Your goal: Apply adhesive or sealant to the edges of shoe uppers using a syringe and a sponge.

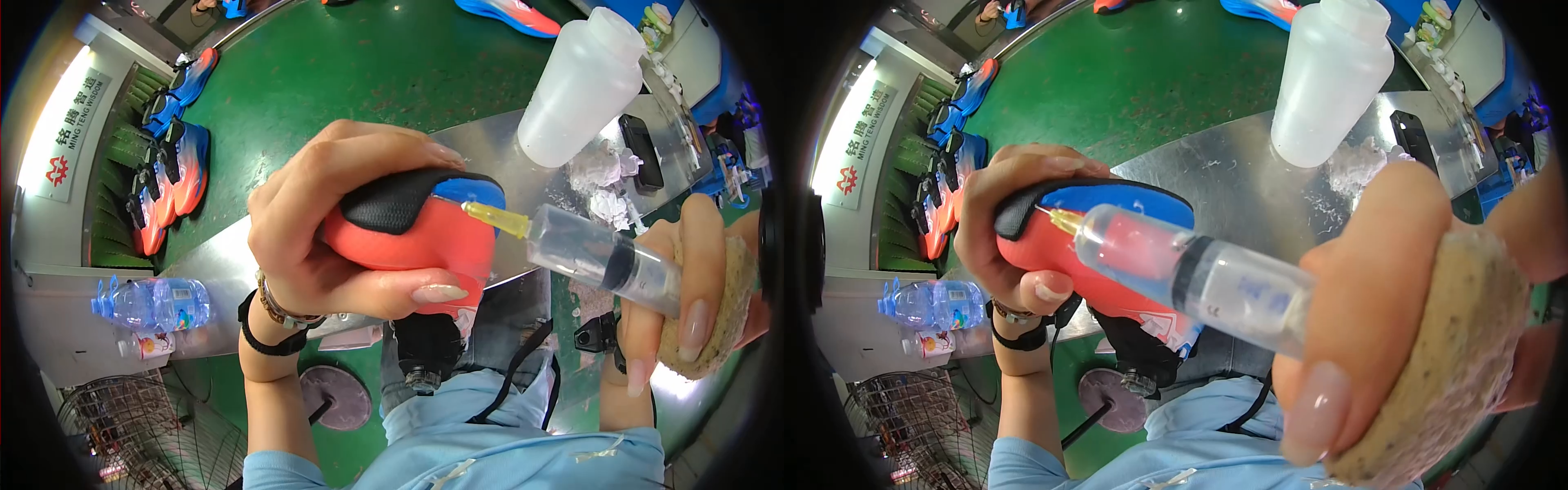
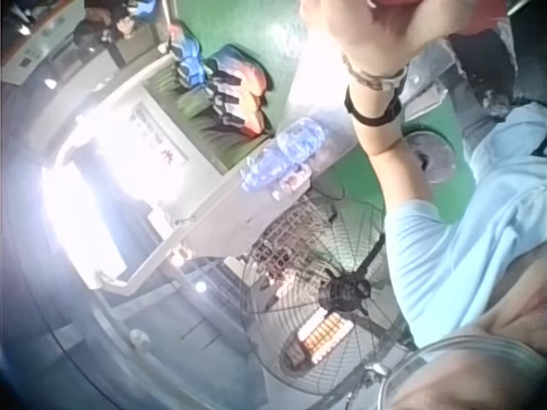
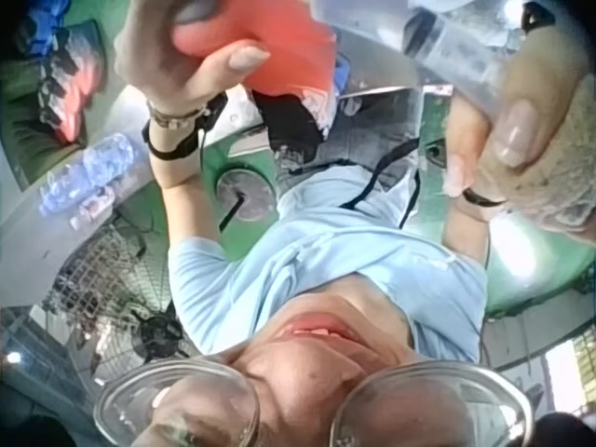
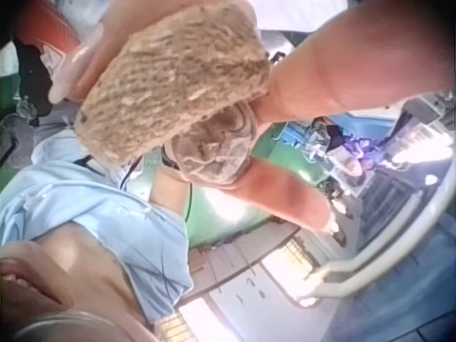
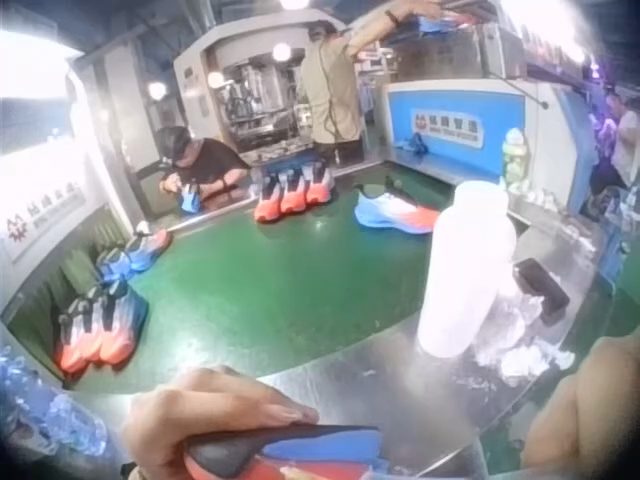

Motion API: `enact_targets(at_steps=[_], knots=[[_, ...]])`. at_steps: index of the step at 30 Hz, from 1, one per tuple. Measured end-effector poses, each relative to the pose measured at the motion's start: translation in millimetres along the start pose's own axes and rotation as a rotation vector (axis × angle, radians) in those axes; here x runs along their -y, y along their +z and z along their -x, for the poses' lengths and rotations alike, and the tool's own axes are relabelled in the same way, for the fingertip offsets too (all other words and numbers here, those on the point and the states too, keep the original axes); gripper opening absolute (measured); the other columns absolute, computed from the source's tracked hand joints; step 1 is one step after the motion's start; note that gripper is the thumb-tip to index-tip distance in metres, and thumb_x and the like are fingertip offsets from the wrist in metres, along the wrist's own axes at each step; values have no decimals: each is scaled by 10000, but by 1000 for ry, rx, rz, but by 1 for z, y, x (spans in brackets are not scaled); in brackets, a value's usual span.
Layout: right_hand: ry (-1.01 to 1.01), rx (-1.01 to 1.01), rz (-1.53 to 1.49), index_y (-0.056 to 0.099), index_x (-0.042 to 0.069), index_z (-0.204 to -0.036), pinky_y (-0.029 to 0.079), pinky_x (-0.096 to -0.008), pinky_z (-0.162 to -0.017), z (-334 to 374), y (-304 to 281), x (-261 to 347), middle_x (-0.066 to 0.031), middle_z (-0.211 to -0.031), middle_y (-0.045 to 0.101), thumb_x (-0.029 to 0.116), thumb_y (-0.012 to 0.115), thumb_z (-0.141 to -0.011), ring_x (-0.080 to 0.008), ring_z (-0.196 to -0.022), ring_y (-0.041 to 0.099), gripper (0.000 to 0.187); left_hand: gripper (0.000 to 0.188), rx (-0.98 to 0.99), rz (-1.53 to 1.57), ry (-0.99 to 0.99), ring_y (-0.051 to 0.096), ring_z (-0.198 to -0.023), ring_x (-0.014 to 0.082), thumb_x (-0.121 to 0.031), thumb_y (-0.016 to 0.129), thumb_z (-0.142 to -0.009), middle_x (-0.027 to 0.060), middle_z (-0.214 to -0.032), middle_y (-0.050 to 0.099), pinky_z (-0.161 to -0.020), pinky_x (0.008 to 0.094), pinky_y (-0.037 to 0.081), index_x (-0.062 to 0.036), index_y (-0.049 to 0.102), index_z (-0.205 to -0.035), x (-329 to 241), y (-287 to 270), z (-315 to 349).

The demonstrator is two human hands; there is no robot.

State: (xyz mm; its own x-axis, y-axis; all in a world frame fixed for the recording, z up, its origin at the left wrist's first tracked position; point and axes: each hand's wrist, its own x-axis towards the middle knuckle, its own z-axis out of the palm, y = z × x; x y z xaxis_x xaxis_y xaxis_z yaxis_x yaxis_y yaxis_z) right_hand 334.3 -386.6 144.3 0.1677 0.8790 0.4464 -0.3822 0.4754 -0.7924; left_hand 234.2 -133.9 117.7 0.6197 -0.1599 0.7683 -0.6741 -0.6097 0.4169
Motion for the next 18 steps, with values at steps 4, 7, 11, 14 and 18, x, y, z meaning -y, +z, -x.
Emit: enact_targets(at_steps=[4, 7, 11, 14, 18], knots=[[-196, -144, -91, 473, 89, -906, 525, -359, -450, 1, 6, -17, -163, -775, 504, 173, 583, -774, -341, -477, 559, 191, 708, -7, 6, 6, 588, -752, 260, -558, 632, -674, 185, -822, 574, -675, 339, 485, 81, 481, -939, 1, 1, 0], [-345, -256, -156, 463, 105, -847, 512, -332, -357, -7, 14, -28, -160, -722, 501, 217, 585, -784, -319, -388, 533, 178, 712, 3, 5, 20, 586, -750, 259, -567, 624, -674, 184, -821, 576, -673, 333, 483, 80, 482, -937, 3, 1, -2], [-360, -293, -118, 461, 106, -842, 512, -323, -363, -2, 18, -32, -164, -725, 500, 243, 568, -799, -306, -385, 531, 179, 712, 7, 14, -1, 583, -748, 260, -575, 604, -684, 186, -819, 576, -669, 328, 483, 80, 483, -937, 6, 2, -5], [-372, -323, -87, 460, 107, -836, 512, -314, -370, 1, 19, -36, -169, -728, 499, 269, 551, -813, -293, -381, 529, 187, 706, 13, 19, -8, 584, -744, 259, -573, 595, -693, 190, -817, 576, -658, 324, 485, 78, 482, -942, 9, 3, -5], [-390, -356, -44, 459, 109, -829, 512, -302, -378, 2, 16, -44, -176, -733, 498, 304, 528, -832, -275, -377, 526, 206, 711, -12, 20, -88, 588, -729, 259, -581, 572, -711, 195, -813, 573, -633, 330, 492, 77, 472, -961, 12, 0, -5]])
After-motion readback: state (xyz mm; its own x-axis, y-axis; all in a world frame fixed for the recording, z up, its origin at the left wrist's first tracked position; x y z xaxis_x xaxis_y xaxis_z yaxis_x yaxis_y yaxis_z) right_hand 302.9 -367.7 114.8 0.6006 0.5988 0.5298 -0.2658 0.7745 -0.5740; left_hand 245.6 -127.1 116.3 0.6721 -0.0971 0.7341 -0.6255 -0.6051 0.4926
